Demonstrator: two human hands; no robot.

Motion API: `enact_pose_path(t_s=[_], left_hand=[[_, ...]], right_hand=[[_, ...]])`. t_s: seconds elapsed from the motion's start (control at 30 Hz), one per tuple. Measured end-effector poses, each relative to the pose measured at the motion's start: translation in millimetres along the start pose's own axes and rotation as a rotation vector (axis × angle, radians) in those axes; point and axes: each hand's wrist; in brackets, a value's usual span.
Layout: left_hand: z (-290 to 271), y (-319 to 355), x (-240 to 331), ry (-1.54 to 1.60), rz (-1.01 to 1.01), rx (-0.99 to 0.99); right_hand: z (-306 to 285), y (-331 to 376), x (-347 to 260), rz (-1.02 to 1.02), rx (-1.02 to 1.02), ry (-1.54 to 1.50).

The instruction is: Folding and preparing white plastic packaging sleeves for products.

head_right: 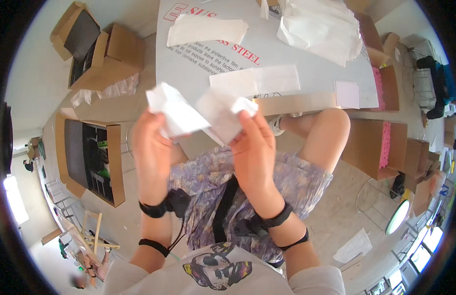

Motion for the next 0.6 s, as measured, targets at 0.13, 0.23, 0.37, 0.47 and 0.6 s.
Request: enact_pose_path(t_s=[0.13, 0.23, 0.37, 0.47, 0.6], left_hand=[[-13.0, -76.1, 28.5, 0.034, 0.031, -0.048], [11.1, -140.1, 27.2, 0.042, -0.07, -0.273], [45.1, -203.7, 23.0, 0.141, -0.106, -0.364], [41.8, -244.3, 14.7, 0.184, -0.175, -0.377], [-0.1, -290.0, -5.2, 0.176, -0.273, -0.247]], right_hand=[[-28.7, -3.8, -28.9, -0.169, 0.249, -0.109], [-72.5, 0.7, -47.8, -0.257, 0.34, -0.104], [-82.8, 10.9, -71.7, -0.315, 0.432, -0.074], [-95.2, 22.4, -81.0, -0.32, 0.471, -0.079], [-103.7, 29.9, -85.8, -0.273, 0.525, -0.095]])
Point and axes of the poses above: each hand's wrist, its own y-axis away from the middle knuckle, its own z-axis out of the palm, x = y × z, and after that the axes turned 1 degree about -x, right-handed
